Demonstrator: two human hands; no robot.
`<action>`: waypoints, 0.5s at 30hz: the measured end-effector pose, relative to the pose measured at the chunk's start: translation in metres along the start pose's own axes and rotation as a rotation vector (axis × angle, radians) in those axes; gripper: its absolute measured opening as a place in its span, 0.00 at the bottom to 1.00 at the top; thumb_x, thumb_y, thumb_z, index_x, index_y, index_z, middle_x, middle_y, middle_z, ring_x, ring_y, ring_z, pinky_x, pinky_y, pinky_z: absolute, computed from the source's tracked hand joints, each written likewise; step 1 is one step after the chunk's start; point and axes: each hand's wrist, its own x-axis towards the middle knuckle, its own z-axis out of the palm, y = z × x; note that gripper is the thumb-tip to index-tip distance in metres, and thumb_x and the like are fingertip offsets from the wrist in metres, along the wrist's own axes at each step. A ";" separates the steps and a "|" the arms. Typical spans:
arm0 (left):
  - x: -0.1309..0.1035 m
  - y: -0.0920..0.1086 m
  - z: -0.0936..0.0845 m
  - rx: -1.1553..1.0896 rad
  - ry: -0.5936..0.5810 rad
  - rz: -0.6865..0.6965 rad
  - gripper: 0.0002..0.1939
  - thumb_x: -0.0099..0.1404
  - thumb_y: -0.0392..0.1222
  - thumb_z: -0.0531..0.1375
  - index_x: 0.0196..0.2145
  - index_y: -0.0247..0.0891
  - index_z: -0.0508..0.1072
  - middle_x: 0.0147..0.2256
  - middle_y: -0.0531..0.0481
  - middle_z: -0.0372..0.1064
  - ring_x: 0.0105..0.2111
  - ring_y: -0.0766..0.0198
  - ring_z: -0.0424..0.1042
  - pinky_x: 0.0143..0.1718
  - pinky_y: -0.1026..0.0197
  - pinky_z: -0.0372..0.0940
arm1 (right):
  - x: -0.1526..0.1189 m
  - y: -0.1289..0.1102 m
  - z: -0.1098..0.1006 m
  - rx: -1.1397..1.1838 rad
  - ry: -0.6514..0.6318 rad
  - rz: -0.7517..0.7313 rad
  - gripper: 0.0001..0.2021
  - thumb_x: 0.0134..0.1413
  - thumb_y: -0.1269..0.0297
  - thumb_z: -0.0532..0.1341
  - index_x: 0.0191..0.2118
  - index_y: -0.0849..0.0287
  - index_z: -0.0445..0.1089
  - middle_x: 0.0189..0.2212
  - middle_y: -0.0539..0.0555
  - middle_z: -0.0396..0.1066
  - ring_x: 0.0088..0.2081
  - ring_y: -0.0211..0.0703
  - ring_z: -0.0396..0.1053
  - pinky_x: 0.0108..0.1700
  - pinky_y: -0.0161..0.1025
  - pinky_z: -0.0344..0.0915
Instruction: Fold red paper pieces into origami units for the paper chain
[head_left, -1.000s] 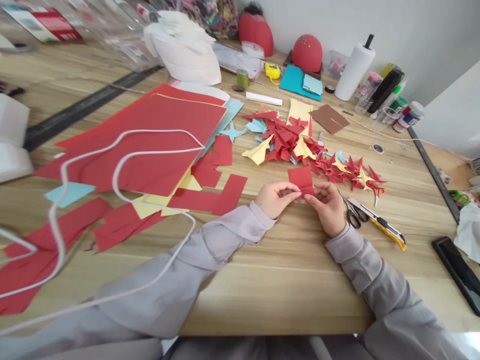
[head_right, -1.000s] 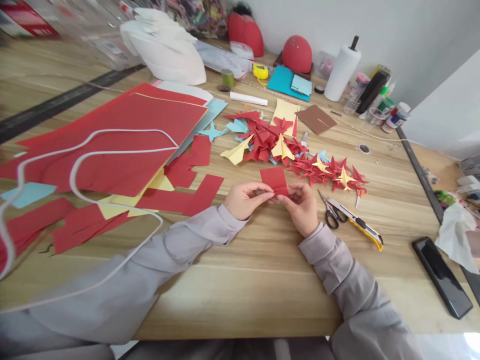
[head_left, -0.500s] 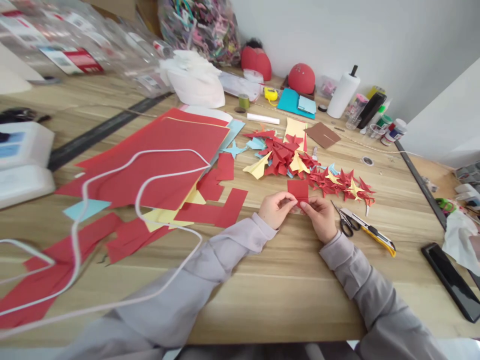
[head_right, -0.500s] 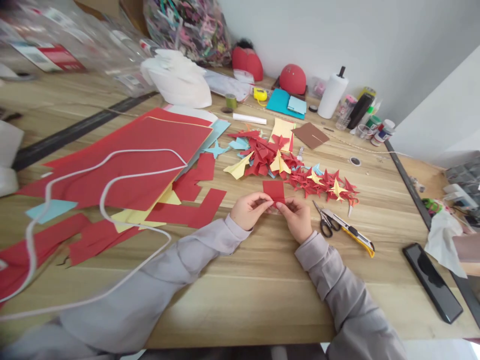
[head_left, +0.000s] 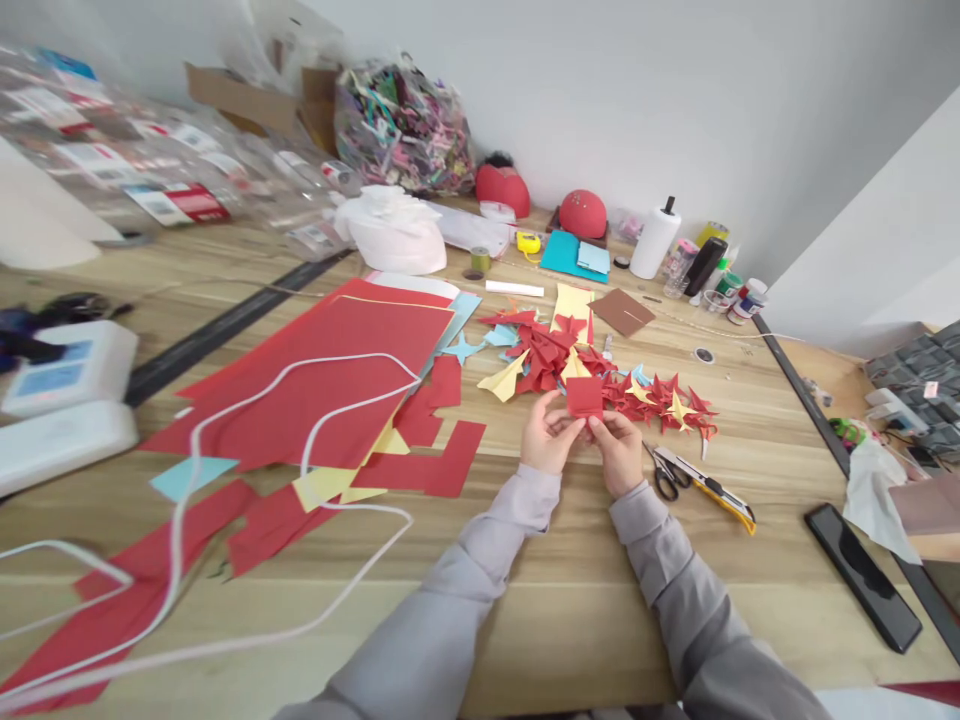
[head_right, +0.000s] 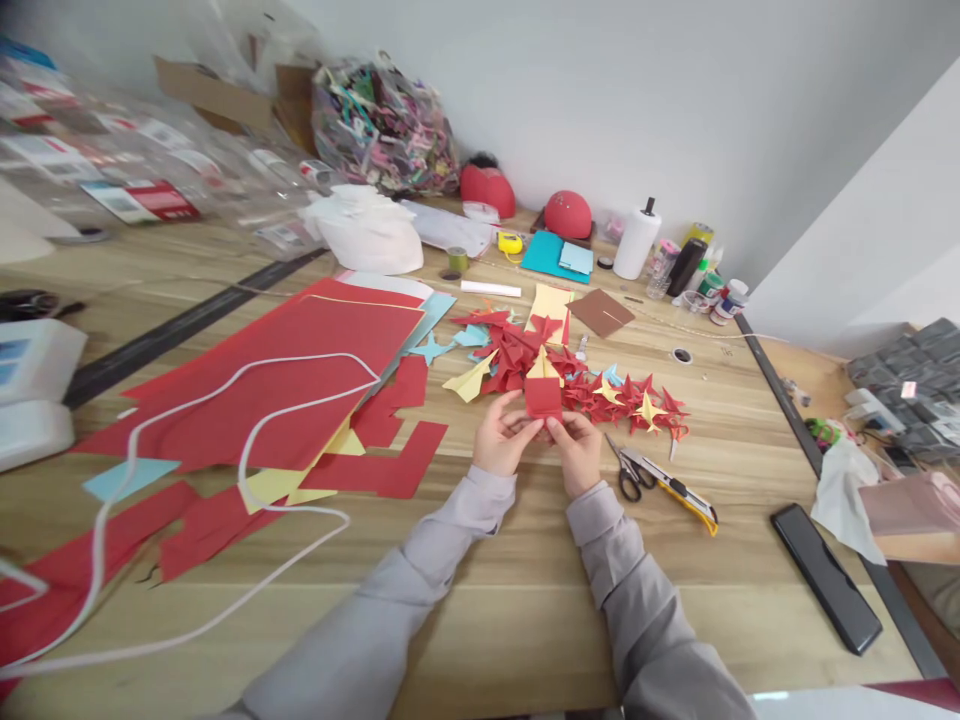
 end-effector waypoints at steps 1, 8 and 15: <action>0.000 -0.002 0.001 -0.014 0.034 -0.021 0.33 0.42 0.39 0.66 0.46 0.36 0.60 0.27 0.50 0.71 0.24 0.67 0.70 0.27 0.63 0.67 | 0.000 0.001 0.000 -0.001 0.002 0.001 0.08 0.41 0.62 0.64 0.28 0.60 0.69 0.19 0.48 0.68 0.22 0.33 0.62 0.26 0.34 0.60; 0.004 -0.002 -0.001 0.015 0.048 -0.124 0.17 0.40 0.40 0.67 0.28 0.32 0.70 0.25 0.48 0.72 0.24 0.67 0.70 0.25 0.65 0.65 | 0.003 0.004 -0.006 -0.082 -0.003 0.030 0.09 0.40 0.61 0.64 0.27 0.61 0.69 0.19 0.47 0.67 0.21 0.32 0.61 0.25 0.33 0.60; 0.010 -0.003 -0.003 -0.045 0.040 -0.166 0.17 0.37 0.39 0.69 0.27 0.32 0.72 0.23 0.49 0.73 0.22 0.68 0.69 0.26 0.64 0.65 | 0.006 0.005 -0.008 -0.096 -0.017 0.037 0.08 0.41 0.62 0.64 0.26 0.61 0.68 0.19 0.47 0.67 0.20 0.32 0.61 0.25 0.33 0.59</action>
